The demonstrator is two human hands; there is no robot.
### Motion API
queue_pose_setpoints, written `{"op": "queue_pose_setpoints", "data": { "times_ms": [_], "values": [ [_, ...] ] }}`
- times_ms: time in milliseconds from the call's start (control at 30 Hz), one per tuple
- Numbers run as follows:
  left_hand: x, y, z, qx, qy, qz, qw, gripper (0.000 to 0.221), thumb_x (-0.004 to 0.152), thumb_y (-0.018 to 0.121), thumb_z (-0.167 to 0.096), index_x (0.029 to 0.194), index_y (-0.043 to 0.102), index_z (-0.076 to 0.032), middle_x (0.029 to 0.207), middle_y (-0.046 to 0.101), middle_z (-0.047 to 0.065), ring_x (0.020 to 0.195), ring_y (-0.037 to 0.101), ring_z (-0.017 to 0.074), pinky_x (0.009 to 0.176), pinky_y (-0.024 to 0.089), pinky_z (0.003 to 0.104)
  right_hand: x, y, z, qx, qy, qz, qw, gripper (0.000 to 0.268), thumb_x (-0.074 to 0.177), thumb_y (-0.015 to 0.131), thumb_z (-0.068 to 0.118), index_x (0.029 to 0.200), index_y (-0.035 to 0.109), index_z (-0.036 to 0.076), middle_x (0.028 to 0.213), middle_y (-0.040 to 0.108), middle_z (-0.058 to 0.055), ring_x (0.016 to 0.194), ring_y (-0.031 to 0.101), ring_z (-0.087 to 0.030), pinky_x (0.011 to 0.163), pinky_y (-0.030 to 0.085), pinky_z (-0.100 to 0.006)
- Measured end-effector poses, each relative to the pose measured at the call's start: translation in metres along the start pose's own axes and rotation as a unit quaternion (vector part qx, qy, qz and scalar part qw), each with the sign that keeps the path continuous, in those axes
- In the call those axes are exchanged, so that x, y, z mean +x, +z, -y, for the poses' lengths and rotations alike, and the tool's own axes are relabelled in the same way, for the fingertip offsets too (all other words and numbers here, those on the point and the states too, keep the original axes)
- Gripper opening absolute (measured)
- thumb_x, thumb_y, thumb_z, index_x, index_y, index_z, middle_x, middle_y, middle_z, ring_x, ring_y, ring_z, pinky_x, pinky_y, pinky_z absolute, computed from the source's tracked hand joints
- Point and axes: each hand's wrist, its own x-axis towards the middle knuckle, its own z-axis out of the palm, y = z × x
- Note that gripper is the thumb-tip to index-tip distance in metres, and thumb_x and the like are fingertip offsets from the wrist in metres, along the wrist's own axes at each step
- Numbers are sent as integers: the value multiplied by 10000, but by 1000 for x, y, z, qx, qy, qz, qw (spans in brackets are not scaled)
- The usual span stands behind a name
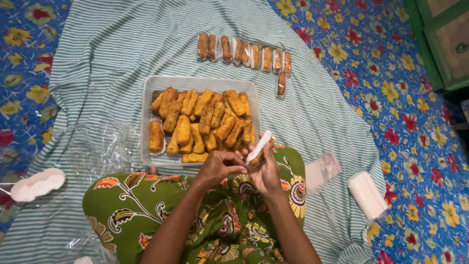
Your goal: Wrapping individual pieces of fried food in small paper sheets
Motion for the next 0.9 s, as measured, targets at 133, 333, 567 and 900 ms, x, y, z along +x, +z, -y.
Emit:
{"op": "queue_pose_setpoints", "data": {
  "times_ms": [133,333,567,900],
  "values": [
    [1,-4,3,47,120,11,992,165,702,929,-112,839,845,-150,758,780,41,740,709,118,731,568,284,-1,-12,-1,-7,33,23,999,452,1054,430,420,1432,383,177,1033,583,-74,1014,685,-259,1036,533,-553],
    [6,-9,26,185,273,-14,944,78,801,860,-182,861,810,-194,773,708,9,753,689,228,788,532,351,3,-27,-4,-27,57,58,996,464,1055,412,420,1450,356,184,1027,591,-91,1069,670,-311,994,536,-585],
    [7,-4,8,327,395,-99,853,50,900,768,-204,852,758,-206,843,677,-24,782,670,198,951,497,384,12,-37,-9,-41,61,63,995,405,1074,363,363,1425,380,162,987,595,-74,1015,658,-265,996,504,-463],
    [14,1,9,419,482,-157,753,138,937,718,-126,815,655,-113,855,626,30,707,594,213,957,515,469,13,-37,-7,-85,87,60,991,444,1062,401,384,1429,420,135,986,630,-92,942,658,-217,916,538,-408]
  ]
}}
